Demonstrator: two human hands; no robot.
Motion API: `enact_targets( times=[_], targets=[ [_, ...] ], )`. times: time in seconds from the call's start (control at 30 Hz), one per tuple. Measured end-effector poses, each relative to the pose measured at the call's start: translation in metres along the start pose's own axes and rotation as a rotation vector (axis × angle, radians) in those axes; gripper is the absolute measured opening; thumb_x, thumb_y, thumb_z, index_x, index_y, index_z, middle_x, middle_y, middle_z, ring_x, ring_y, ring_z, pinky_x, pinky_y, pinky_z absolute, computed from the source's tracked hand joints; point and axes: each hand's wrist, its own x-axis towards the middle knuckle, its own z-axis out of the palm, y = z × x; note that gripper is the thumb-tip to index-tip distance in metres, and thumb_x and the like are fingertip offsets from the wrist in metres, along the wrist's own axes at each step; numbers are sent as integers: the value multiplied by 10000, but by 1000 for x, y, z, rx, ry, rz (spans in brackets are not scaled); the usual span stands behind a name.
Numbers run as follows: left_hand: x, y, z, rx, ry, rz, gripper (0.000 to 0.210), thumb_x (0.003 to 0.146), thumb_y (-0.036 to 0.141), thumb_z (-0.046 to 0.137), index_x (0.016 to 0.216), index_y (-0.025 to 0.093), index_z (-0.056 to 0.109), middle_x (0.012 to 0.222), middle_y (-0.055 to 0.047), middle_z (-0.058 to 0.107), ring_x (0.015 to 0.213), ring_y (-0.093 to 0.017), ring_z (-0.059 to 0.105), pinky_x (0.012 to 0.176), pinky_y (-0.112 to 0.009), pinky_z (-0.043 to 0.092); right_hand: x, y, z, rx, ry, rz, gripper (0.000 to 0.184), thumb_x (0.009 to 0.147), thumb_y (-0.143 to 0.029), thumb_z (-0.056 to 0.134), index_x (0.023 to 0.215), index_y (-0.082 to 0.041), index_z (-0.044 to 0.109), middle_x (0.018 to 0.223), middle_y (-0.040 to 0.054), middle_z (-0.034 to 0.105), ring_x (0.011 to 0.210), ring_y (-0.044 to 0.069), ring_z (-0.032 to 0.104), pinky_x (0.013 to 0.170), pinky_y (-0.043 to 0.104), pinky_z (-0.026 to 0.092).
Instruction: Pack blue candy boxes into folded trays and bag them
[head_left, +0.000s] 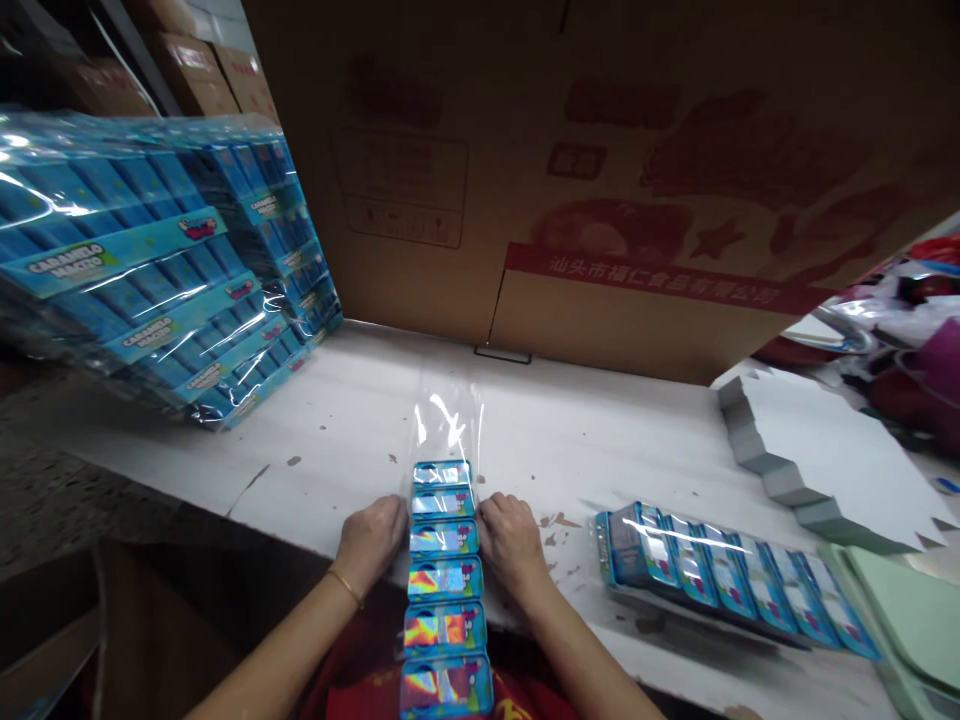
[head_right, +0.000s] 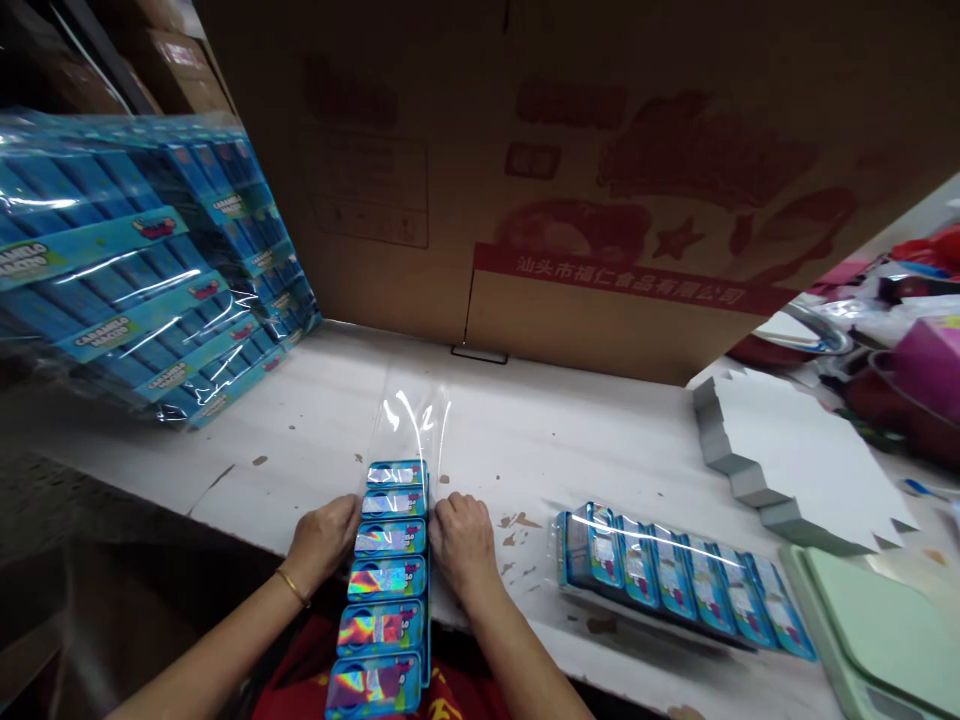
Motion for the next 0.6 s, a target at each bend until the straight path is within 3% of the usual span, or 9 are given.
enact_targets(
  times=[0.2, 0.4, 0.5, 0.6],
  targets=[
    [-12, 2, -3, -49, -73, 52, 332, 885, 269, 235, 788, 174, 538, 758, -52, 625, 686, -168, 595, 556, -246, 334, 0, 1, -5, 31, 11, -80, 179, 794, -127, 444, 636, -185, 505, 660, 3, 520, 657, 136, 411, 636, 271, 248],
    [-19, 4, -6, -67, -85, 81, 343, 882, 286, 247, 771, 171, 551, 740, -60, 631, 670, -173, 596, 554, -248, 357, -25, -5, -8, 153, 2, -75, 193, 791, -128, 428, 610, -175, 477, 638, 7, 509, 636, 135, 397, 625, 273, 258],
    [-43, 0, -3, -37, -75, 177, 316, 876, 265, 275, 728, 177, 539, 682, -45, 618, 612, -162, 587, 522, -241, 365, -45, -8, -14, 221, 11, -65, 201, 792, -121, 405, 607, -175, 460, 628, 11, 498, 632, 138, 399, 617, 280, 264],
    [-77, -6, 0, -28, 14, 306, 289, 857, 230, 316, 656, 184, 518, 607, -30, 591, 534, -150, 560, 490, -243, 370, -69, -8, -23, 264, 14, -92, 200, 789, -106, 387, 611, -179, 445, 619, 13, 491, 622, 140, 406, 605, 289, 270]
  ],
)
